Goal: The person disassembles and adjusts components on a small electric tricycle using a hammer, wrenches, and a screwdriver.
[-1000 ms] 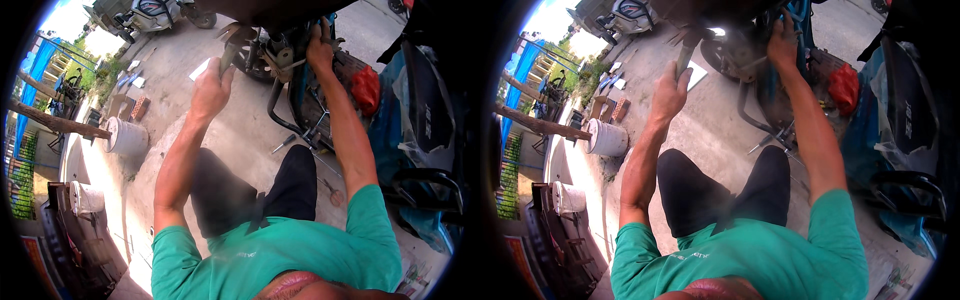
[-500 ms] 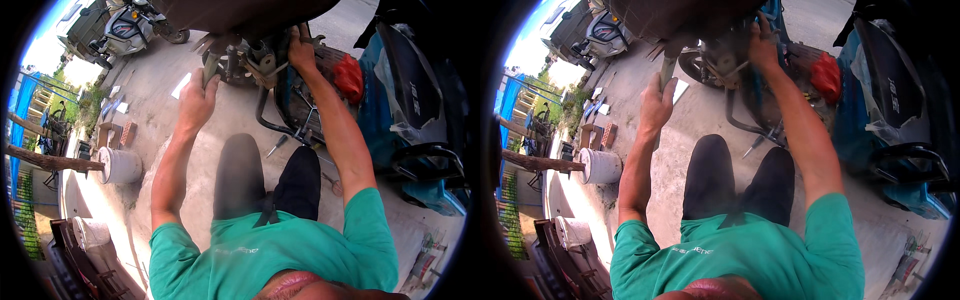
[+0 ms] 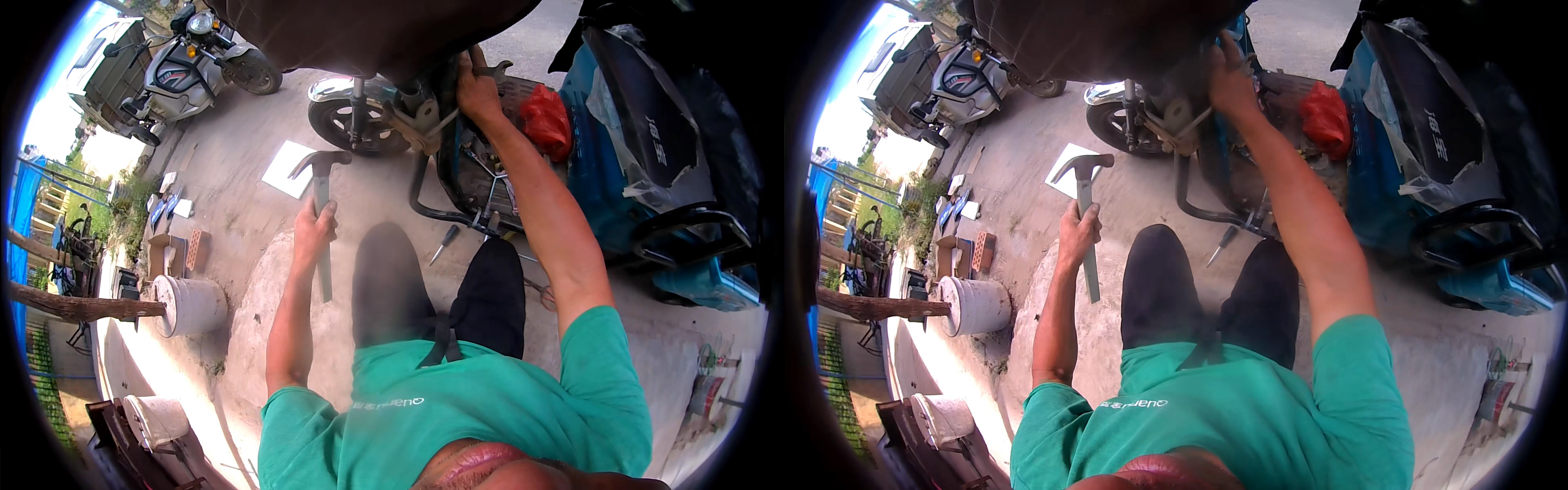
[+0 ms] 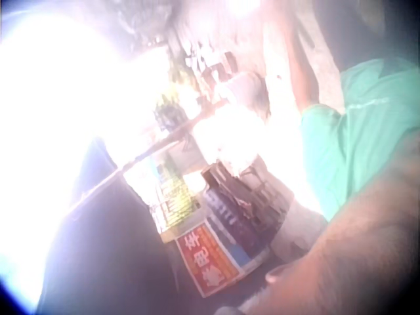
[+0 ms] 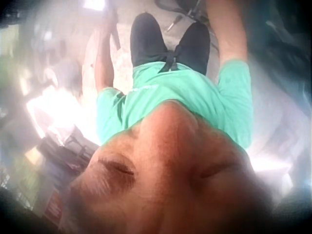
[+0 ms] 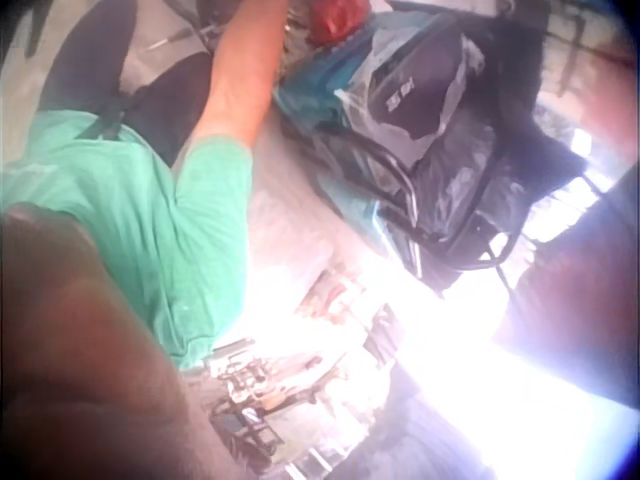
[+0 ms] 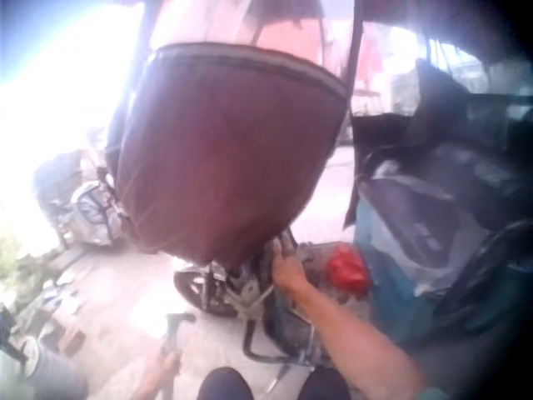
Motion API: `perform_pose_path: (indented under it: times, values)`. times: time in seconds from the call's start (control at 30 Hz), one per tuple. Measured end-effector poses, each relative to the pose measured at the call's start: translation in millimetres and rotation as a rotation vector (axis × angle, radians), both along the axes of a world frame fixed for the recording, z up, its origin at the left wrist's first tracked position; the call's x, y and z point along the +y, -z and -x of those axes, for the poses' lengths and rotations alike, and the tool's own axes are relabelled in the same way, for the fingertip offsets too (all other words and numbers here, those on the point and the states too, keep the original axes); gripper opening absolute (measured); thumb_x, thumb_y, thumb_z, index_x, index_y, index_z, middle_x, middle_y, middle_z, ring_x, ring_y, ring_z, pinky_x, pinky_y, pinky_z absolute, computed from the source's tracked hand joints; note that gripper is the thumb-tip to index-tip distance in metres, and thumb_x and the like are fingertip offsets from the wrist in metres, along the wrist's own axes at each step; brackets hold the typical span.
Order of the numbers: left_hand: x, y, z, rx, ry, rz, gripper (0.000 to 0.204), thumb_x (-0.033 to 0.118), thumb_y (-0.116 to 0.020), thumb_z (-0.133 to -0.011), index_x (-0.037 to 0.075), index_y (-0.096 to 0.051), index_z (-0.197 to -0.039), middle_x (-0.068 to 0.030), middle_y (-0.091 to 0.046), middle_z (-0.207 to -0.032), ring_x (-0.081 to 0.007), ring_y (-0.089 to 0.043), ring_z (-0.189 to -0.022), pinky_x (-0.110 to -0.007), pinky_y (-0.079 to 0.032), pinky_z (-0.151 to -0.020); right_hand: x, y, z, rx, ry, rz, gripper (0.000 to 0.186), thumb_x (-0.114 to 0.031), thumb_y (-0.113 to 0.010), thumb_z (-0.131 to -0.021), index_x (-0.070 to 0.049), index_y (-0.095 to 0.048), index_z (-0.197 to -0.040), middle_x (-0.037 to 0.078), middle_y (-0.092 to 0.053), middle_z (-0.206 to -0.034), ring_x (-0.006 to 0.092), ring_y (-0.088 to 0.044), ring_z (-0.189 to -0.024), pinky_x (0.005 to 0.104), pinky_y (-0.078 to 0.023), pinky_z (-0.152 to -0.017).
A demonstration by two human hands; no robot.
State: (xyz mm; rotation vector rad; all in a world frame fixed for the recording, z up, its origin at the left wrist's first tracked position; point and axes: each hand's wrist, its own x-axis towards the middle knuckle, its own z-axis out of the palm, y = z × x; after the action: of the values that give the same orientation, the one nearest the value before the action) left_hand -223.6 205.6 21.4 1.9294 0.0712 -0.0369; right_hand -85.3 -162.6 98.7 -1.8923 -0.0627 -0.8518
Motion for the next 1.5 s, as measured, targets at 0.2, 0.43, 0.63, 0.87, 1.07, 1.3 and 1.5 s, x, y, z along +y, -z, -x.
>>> perform_pose_path:
  times: [0.2, 0.43, 0.63, 0.87, 1.07, 1.3, 1.5]
  values:
    - [98, 234, 85, 0.717, -0.270, 0.140, 0.021, 0.024, -0.065, -0.100, 0.006, -0.054, -0.102, -0.0047, -0.055, -0.066, -0.0156, -0.053, -0.049, -0.033, -0.043, -0.043, 10, -15, 17, 0.168, 0.049, 0.048, 0.059, -0.047, -0.034, -0.109, -0.013, -0.036, -0.156, 0.025, -0.053, -0.148, 0.0475, -0.046, -0.139, 0.0477, -0.041, -0.111]
    - [135, 376, 236, 0.935, -0.393, 0.315, 0.024, 0.025, -0.063, -0.099, 0.002, -0.062, -0.093, -0.0096, -0.061, -0.069, -0.0208, -0.057, -0.052, -0.039, -0.048, -0.048, 20, -28, 33, 0.267, 0.068, 0.284, 0.043, -0.022, -0.039, -0.106, -0.008, -0.044, -0.147, 0.035, -0.055, -0.137, 0.0572, -0.049, -0.124, 0.0521, -0.044, -0.102]
    - [126, 356, 261, 1.016, -0.102, -0.228, 0.050, 0.042, -0.062, -0.096, -0.007, -0.071, -0.100, -0.0223, -0.073, -0.089, -0.0325, -0.071, -0.075, -0.044, -0.057, -0.069, -17, 13, 11, 0.290, 0.246, 0.334, 0.043, -0.026, -0.045, -0.104, 0.000, -0.052, -0.138, 0.026, -0.061, -0.132, 0.0443, -0.057, -0.120, 0.0460, -0.046, -0.102]
    - [121, 333, 242, 1.149, 0.285, -0.535, 0.055, 0.050, -0.066, -0.090, 0.000, -0.073, -0.110, -0.0230, -0.075, -0.107, -0.0376, -0.073, -0.101, -0.047, -0.057, -0.089, -78, 47, -5, 0.225, 0.096, 0.105, 0.064, -0.043, -0.062, -0.096, 0.001, -0.050, -0.141, 0.019, -0.056, -0.140, 0.0335, -0.057, -0.127, 0.0412, -0.045, -0.105]
    - [115, 368, 235, 0.958, 0.150, -0.422, 0.043, 0.040, -0.068, -0.091, -0.001, -0.071, -0.104, -0.0260, -0.074, -0.101, -0.0410, -0.071, -0.100, -0.049, -0.055, -0.090, -99, 39, 11, 0.364, 0.197, 0.193, 0.086, -0.062, -0.066, -0.090, -0.005, -0.041, -0.148, 0.014, -0.048, -0.145, 0.0307, -0.052, -0.132, 0.0439, -0.048, -0.104]
    - [121, 390, 251, 0.802, 0.041, -0.359, 0.038, 0.035, -0.069, -0.089, -0.003, -0.070, -0.096, -0.0284, -0.072, -0.096, -0.0462, -0.069, -0.098, -0.052, -0.053, -0.087, -21, 9, 16, 0.172, -0.001, -0.564, 0.053, -0.035, -0.067, -0.095, -0.003, -0.054, -0.134, 0.016, -0.062, -0.128, 0.0276, -0.070, -0.104, 0.0413, -0.062, -0.087]
    - [137, 472, 280, 0.892, 0.024, -0.231, 0.038, 0.033, -0.069, -0.089, -0.004, -0.071, -0.097, -0.0278, -0.072, -0.092, -0.0465, -0.069, -0.093, -0.051, -0.053, -0.084, -63, 30, 17, 0.252, 0.061, -0.454, 0.053, -0.037, -0.067, -0.096, -0.004, -0.053, -0.135, 0.016, -0.059, -0.131, 0.0276, -0.067, -0.110, 0.0419, -0.061, -0.091]
